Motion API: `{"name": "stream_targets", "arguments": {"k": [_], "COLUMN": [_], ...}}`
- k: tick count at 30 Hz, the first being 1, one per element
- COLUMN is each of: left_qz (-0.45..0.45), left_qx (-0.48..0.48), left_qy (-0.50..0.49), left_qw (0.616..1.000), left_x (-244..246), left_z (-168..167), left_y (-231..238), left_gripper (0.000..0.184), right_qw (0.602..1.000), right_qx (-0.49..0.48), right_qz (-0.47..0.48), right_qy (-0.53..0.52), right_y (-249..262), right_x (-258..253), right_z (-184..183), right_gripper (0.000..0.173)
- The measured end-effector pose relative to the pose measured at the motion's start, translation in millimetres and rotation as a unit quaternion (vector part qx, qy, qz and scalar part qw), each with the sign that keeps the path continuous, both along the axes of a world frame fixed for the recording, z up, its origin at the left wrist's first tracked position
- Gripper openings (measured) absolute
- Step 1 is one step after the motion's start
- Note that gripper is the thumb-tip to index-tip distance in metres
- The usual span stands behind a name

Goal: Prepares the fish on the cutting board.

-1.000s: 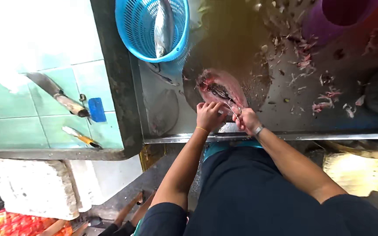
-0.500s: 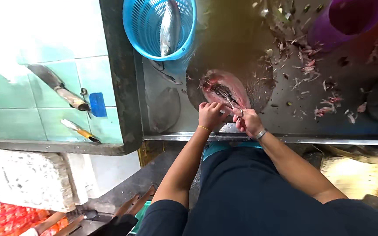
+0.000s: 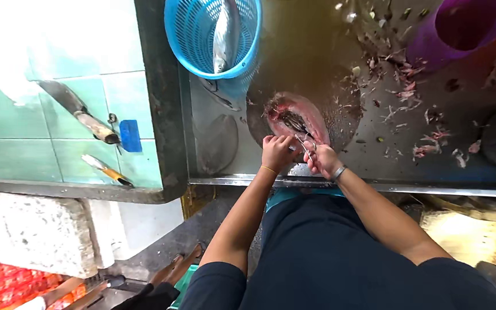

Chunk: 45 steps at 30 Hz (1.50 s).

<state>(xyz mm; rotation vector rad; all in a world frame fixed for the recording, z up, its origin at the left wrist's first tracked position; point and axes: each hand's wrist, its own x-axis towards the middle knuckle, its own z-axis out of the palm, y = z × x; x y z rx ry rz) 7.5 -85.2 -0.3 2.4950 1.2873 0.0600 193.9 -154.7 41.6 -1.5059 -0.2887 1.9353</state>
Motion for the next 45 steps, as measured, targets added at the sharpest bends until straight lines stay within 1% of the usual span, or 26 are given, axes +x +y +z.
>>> {"name": "stream_targets", "arguments": {"k": [3, 5, 7, 8, 9, 11, 12, 13, 15, 16, 17, 18, 19, 20, 22, 24, 26, 27, 30, 32, 37, 39, 41, 42, 43, 45], "left_qz": [-0.004, -0.003, 0.0, 0.01, 0.023, 0.043, 0.054, 0.062, 0.068, 0.068, 0.062, 0.057, 0.055, 0.063, 0.126, 0.2, 0.21, 0.179, 0.046, -0.001, -0.016, -0.02, -0.025, -0.028, -0.03, -0.026], "left_qx": [0.008, -0.015, -0.004, 0.009, 0.012, 0.005, 0.008, -0.002, -0.051, -0.077, -0.093, -0.105, -0.119, -0.124, -0.11, -0.048, -0.017, -0.011, 0.007, 0.014, 0.035, 0.035, 0.042, 0.045, 0.049, 0.055], "left_qy": [0.0, -0.006, -0.02, -0.03, -0.037, -0.045, -0.044, -0.036, -0.001, 0.029, 0.055, 0.078, 0.094, 0.1, 0.076, 0.024, -0.014, -0.024, -0.021, -0.026, -0.03, -0.03, -0.042, -0.044, -0.041, -0.031], "left_qw": [1.0, 1.0, 1.0, 0.999, 0.999, 0.998, 0.998, 0.997, 0.996, 0.994, 0.992, 0.99, 0.987, 0.985, 0.983, 0.978, 0.977, 0.983, 0.999, 1.0, 0.999, 0.999, 0.998, 0.998, 0.997, 0.998], "left_x": [-0.1, -2.3, -0.2, 0.7, 1.6, 8.7, 20.1, 31.9, 46.4, 49.3, 51.2, 49.5, 43.5, 34.1, 6.7, -18.0, -23.3, -18.8, 10.0, 36.8, 83.3, 91.0, 91.5, 89.2, 84.7, 65.8], "left_z": [1.4, 2.5, 6.4, 10.1, 15.1, 22.2, 24.8, 27.9, 28.7, 25.8, 23.5, 20.7, 18.4, 18.4, 20.1, 21.5, 25.8, 25.2, 9.4, 0.8, -8.5, -8.0, -6.2, -5.7, -5.3, -2.9], "left_y": [9.2, -0.8, 5.6, 16.4, 27.4, 45.4, 69.2, 93.1, 122.4, 130.8, 141.8, 147.0, 143.9, 139.6, 114.4, 80.4, 43.1, 26.6, -15.4, -32.6, -29.0, -24.3, -22.1, -22.3, -22.6, -17.8], "left_gripper": [0.044, 0.042, 0.039, 0.039, 0.04, 0.04, 0.042, 0.048, 0.058, 0.06, 0.058, 0.051, 0.043, 0.039, 0.037, 0.041, 0.043, 0.039, 0.032, 0.03, 0.026, 0.024, 0.023, 0.022, 0.022, 0.021], "right_qw": [0.999, 0.998, 0.978, 0.971, 0.978, 0.978, 0.964, 0.953, 0.918, 0.884, 0.84, 0.811, 0.801, 0.792, 0.768, 0.755, 0.768, 0.777, 0.824, 0.845, 0.821, 0.795, 0.759, 0.763, 0.784, 0.855], "right_qx": [0.037, 0.011, 0.052, 0.086, 0.097, 0.022, 0.021, 0.055, 0.167, 0.198, 0.2, 0.161, 0.113, 0.104, 0.133, 0.137, 0.079, 0.066, 0.083, 0.103, 0.172, 0.189, 0.164, 0.121, 0.084, 0.088], "right_qz": [-0.024, 0.056, 0.163, 0.154, 0.084, -0.105, -0.157, -0.157, -0.055, 0.021, 0.09, 0.152, 0.181, 0.167, 0.112, 0.126, 0.211, 0.215, 0.144, 0.124, 0.137, 0.149, 0.218, 0.258, 0.267, 0.2], "right_qy": [-0.027, -0.022, -0.12, -0.16, -0.164, -0.178, -0.213, -0.254, -0.355, -0.424, -0.497, -0.542, -0.56, -0.578, -0.616, -0.629, -0.599, -0.588, -0.542, -0.51, -0.527, -0.557, -0.591, -0.581, -0.554, -0.47], "right_y": [4.9, 6.0, 10.8, 9.6, 0.8, -28.1, -32.8, -39.7, -54.1, -56.9, -55.3, -56.1, -59.6, -64.3, -75.8, -79.8, -83.2, -84.5, -83.0, -82.9, -77.7, -79.1, -81.4, -83.1, -84.8, -83.4], "right_x": [-1.9, 2.5, 24.5, 41.2, 57.6, 74.3, 77.4, 75.1, 65.2, 65.1, 70.0, 78.4, 88.1, 98.0, 114.2, 124.2, 131.4, 132.4, 120.9, 110.6, 98.0, 100.8, 109.2, 113.8, 117.5, 112.7], "right_z": [8.8, 9.9, 14.7, 19.9, 22.2, 20.4, 17.4, 13.1, 2.2, -5.5, -13.8, -17.9, -16.5, -13.4, -5.4, -9.0, -22.3, -28.1, -11.5, 5.0, 14.0, 8.3, -2.7, -8.4, -14.3, -18.5], "right_gripper": [0.05, 0.052, 0.046, 0.039, 0.036, 0.05, 0.051, 0.046, 0.038, 0.04, 0.043, 0.047, 0.049, 0.049, 0.051, 0.054, 0.051, 0.047, 0.039, 0.037, 0.038, 0.037, 0.04, 0.041, 0.04, 0.036]}}
